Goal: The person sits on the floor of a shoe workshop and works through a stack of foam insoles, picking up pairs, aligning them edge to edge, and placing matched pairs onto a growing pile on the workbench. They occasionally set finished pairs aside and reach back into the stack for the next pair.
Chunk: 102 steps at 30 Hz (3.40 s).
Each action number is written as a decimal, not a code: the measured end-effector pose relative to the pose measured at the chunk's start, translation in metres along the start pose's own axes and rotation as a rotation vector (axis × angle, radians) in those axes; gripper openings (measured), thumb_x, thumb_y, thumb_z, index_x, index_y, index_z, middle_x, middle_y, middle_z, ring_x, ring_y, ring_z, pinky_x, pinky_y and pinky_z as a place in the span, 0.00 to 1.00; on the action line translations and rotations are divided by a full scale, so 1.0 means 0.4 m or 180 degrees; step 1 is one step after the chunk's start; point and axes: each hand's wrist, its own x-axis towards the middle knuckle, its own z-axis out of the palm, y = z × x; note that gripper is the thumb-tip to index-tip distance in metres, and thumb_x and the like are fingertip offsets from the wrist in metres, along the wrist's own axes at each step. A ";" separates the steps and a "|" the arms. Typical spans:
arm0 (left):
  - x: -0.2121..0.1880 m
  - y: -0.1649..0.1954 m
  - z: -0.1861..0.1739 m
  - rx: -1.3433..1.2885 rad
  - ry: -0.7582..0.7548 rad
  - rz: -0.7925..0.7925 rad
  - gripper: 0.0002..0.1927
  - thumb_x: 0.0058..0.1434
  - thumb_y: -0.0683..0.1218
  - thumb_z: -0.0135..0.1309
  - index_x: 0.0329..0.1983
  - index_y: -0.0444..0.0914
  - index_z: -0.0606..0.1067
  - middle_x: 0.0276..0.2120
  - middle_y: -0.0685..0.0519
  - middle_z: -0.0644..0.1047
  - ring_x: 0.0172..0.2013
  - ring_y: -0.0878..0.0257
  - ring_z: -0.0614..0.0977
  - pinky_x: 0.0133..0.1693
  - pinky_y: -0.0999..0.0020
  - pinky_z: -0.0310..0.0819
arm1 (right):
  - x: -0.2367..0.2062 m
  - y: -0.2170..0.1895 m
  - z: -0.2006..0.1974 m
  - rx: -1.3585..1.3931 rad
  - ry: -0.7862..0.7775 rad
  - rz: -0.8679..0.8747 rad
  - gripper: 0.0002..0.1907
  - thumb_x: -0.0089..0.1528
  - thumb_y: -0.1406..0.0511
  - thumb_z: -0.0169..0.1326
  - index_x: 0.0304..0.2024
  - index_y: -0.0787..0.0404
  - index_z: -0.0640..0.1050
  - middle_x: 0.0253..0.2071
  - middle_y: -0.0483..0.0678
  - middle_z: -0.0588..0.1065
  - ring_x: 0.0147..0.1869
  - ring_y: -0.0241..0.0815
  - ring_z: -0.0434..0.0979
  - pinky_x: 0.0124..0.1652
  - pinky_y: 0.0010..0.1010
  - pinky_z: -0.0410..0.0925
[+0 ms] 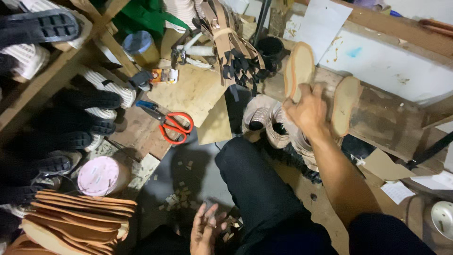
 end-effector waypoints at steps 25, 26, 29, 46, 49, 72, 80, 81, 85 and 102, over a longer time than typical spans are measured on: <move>0.109 0.017 -0.181 0.2727 -0.0078 0.1046 0.26 0.60 0.47 0.55 0.62 0.35 0.73 0.43 0.38 0.82 0.43 0.50 0.83 0.50 0.58 0.75 | -0.469 -0.681 0.278 0.2543 -0.2393 -0.3163 0.21 0.58 0.61 0.63 0.52 0.64 0.79 0.55 0.53 0.78 0.59 0.52 0.78 0.56 0.37 0.70; 0.104 0.017 -0.194 0.2554 -0.0069 0.0888 0.27 0.59 0.47 0.54 0.63 0.35 0.72 0.45 0.39 0.81 0.42 0.48 0.84 0.49 0.58 0.76 | -0.487 -0.733 0.293 0.2460 -0.2557 -0.2962 0.24 0.58 0.60 0.62 0.54 0.63 0.77 0.56 0.53 0.77 0.58 0.51 0.79 0.54 0.37 0.71; 0.097 0.014 -0.229 0.2290 -0.0037 0.0759 0.29 0.58 0.48 0.53 0.64 0.35 0.71 0.47 0.39 0.80 0.40 0.46 0.85 0.49 0.57 0.78 | -0.542 -0.880 0.327 0.2394 -0.2732 -0.2724 0.30 0.59 0.58 0.61 0.62 0.63 0.72 0.58 0.54 0.75 0.58 0.52 0.78 0.52 0.39 0.71; 0.036 0.026 -0.288 0.2812 -0.0149 0.1015 0.27 0.62 0.49 0.54 0.64 0.33 0.72 0.43 0.34 0.80 0.48 0.42 0.82 0.53 0.54 0.74 | -0.656 -1.102 0.322 0.2445 -0.2248 -0.3225 0.39 0.55 0.65 0.59 0.68 0.63 0.65 0.60 0.61 0.73 0.60 0.63 0.74 0.54 0.47 0.68; 0.036 0.015 -0.279 0.2739 0.0004 0.1266 0.26 0.61 0.49 0.56 0.61 0.33 0.73 0.47 0.34 0.79 0.49 0.41 0.80 0.52 0.54 0.72 | -0.657 -1.096 0.309 0.2356 -0.2086 -0.3182 0.37 0.57 0.66 0.58 0.70 0.59 0.66 0.57 0.60 0.75 0.58 0.63 0.77 0.54 0.47 0.70; -0.069 0.289 -0.230 -0.2149 -0.1219 0.2092 0.43 0.64 0.57 0.55 0.75 0.34 0.53 0.71 0.40 0.64 0.68 0.45 0.69 0.64 0.45 0.70 | -0.580 -0.573 0.101 0.2336 -0.2411 -0.3118 0.25 0.51 0.61 0.68 0.48 0.64 0.81 0.55 0.53 0.74 0.55 0.52 0.76 0.52 0.38 0.70; -0.019 0.160 -0.275 -0.2471 -0.1709 0.1065 0.41 0.66 0.62 0.50 0.74 0.32 0.60 0.65 0.37 0.70 0.60 0.45 0.77 0.60 0.44 0.73 | -0.525 -0.551 0.119 0.2686 -0.2999 -0.2831 0.21 0.54 0.64 0.67 0.50 0.64 0.82 0.50 0.50 0.79 0.54 0.43 0.82 0.50 0.31 0.75; -0.021 0.146 -0.277 -0.2457 -0.1767 0.0865 0.41 0.67 0.62 0.51 0.74 0.31 0.61 0.63 0.35 0.71 0.59 0.44 0.78 0.61 0.45 0.73 | -0.517 -0.559 0.125 0.2567 -0.3011 -0.2501 0.24 0.54 0.63 0.67 0.51 0.64 0.80 0.51 0.49 0.78 0.52 0.42 0.82 0.47 0.30 0.75; -0.034 0.113 -0.244 -0.2049 -0.2487 0.0644 0.40 0.66 0.58 0.56 0.72 0.28 0.62 0.59 0.32 0.75 0.57 0.41 0.80 0.60 0.46 0.74 | -0.484 -0.577 0.125 0.2600 -0.2877 -0.2293 0.41 0.48 0.62 0.70 0.61 0.66 0.71 0.60 0.56 0.70 0.53 0.47 0.77 0.47 0.32 0.72; 0.006 0.074 -0.228 -0.2414 -0.1580 0.1145 0.41 0.61 0.50 0.64 0.71 0.24 0.62 0.57 0.33 0.74 0.55 0.42 0.79 0.60 0.47 0.73 | -0.404 -0.333 0.252 0.5179 -0.1407 0.0616 0.26 0.67 0.75 0.54 0.67 0.62 0.67 0.52 0.48 0.73 0.54 0.40 0.74 0.56 0.33 0.71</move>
